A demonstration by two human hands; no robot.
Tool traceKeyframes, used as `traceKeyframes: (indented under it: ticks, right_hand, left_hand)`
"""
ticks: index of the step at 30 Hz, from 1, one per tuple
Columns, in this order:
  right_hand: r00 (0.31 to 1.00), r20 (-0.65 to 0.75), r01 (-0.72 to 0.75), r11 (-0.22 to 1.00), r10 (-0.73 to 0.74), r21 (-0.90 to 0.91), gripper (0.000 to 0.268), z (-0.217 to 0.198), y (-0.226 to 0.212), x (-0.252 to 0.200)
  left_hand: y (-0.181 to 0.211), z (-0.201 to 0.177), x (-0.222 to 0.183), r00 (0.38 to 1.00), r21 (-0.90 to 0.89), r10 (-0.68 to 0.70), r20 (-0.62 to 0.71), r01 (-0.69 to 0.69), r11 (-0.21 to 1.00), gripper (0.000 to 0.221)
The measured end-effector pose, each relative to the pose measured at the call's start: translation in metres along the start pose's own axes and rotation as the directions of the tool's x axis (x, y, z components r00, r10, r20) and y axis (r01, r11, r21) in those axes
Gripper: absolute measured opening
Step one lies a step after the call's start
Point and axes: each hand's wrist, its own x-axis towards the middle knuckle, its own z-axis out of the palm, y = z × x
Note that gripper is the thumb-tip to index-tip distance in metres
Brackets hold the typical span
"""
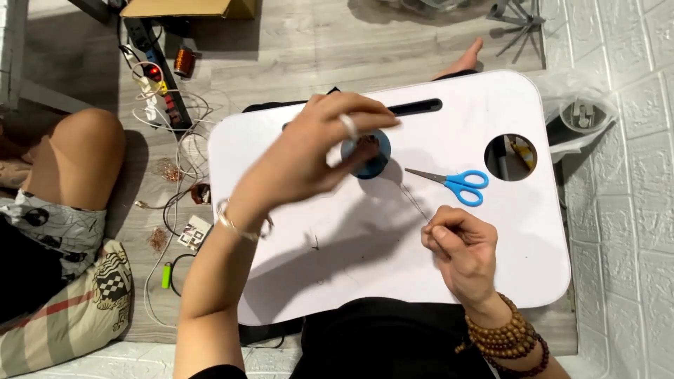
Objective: Winding thin copper wire around an electronic component core and cutting it to size.
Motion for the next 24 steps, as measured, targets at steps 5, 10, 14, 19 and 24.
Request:
traceKeyframes:
  ticks: [5, 10, 14, 19, 24]
  right_hand:
    - [0.999, 0.018, -0.045, 0.993, 0.043, 0.105, 0.017, -0.001, 0.0, 0.006]
    - [0.998, -0.015, 0.059, 0.997, -0.059, 0.041, 0.011, -0.008, 0.004, 0.015]
    - [0.997, -0.008, 0.073, 0.997, -0.073, 0.025, 0.011, -0.009, 0.005, 0.017]
    - [0.997, -0.077, -0.016, 0.998, 0.02, 0.064, 0.011, -0.011, 0.002, 0.016]
    - [0.997, -0.076, 0.013, 1.0, -0.011, 0.021, 0.011, -0.016, 0.007, 0.017]
  left_hand:
    - [-0.032, 0.004, -0.007, 0.998, -0.25, -0.026, 0.052, 0.038, 0.967, 0.031]
    - [-0.047, 0.013, -0.011, 0.996, -0.394, -0.082, 0.026, 0.086, 0.915, 0.014]
    - [-0.046, 0.015, -0.01, 0.996, -0.363, -0.086, 0.013, 0.085, 0.928, 0.012]
    - [-0.033, 0.004, 0.001, 0.996, -0.243, -0.082, 0.039, 0.089, 0.966, 0.01]
    - [-0.031, 0.004, 0.0, 0.995, -0.187, -0.083, 0.063, 0.094, 0.978, 0.007]
